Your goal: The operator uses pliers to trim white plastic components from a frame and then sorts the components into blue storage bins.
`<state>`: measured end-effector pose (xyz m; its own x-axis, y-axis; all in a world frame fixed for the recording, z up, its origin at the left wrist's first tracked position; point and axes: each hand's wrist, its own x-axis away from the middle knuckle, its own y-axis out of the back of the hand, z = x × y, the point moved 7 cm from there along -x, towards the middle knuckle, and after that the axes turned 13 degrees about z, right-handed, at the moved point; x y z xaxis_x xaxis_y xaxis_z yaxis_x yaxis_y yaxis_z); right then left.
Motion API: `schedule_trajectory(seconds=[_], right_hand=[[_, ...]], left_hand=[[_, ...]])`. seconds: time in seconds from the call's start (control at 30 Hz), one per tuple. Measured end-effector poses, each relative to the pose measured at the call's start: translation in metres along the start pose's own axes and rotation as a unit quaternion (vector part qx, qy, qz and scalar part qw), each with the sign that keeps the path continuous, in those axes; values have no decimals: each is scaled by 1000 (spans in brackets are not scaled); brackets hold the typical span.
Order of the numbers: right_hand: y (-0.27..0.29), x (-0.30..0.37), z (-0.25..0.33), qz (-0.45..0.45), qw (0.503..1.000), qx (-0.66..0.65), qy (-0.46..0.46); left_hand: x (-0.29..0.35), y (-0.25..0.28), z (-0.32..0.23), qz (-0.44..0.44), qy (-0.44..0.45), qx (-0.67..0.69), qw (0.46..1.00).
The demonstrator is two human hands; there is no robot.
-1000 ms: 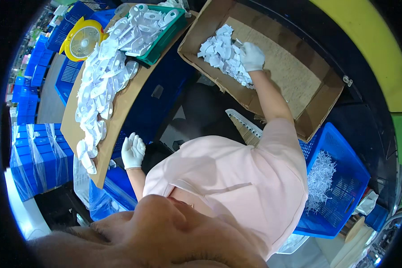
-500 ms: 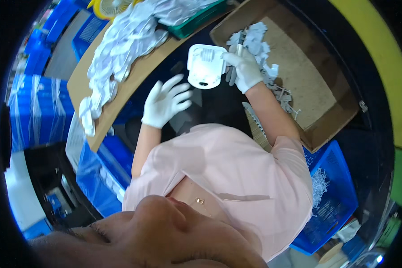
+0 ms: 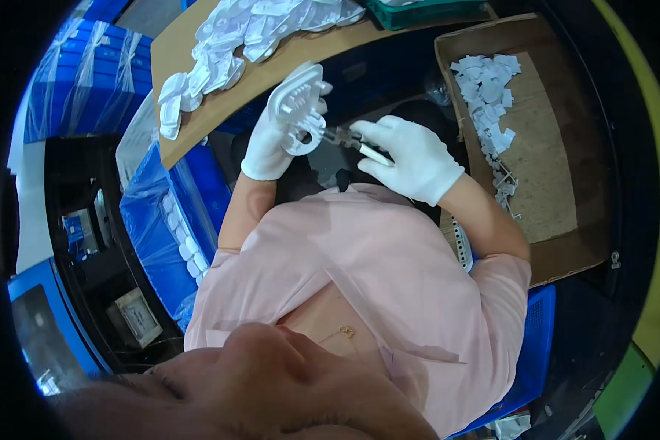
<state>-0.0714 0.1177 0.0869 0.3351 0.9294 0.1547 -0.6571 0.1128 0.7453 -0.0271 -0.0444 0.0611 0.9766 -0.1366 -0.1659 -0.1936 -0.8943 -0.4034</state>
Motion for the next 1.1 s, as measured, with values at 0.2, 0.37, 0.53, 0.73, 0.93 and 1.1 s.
schedule_trajectory(seconds=[0.2,0.37,0.53,0.73,0.93,1.1], right_hand=[[-2,-7,11,84,994,58,-42],[-1,-12,14,106,989,94,-50],[-6,-16,12,131,982,118,-61],[-9,-24,13,169,975,131,-60],[-20,-31,2,217,965,116,-86],[-47,-24,-26,175,979,70,-84]], left_hand=[[2,-3,-10,-43,5,-65,997],[3,-12,-10,-37,24,-90,995],[3,-15,-12,-36,27,-124,991],[4,-20,-11,-35,39,-143,988],[3,-16,-2,-22,69,-189,979],[-2,-8,28,4,83,-211,974]])
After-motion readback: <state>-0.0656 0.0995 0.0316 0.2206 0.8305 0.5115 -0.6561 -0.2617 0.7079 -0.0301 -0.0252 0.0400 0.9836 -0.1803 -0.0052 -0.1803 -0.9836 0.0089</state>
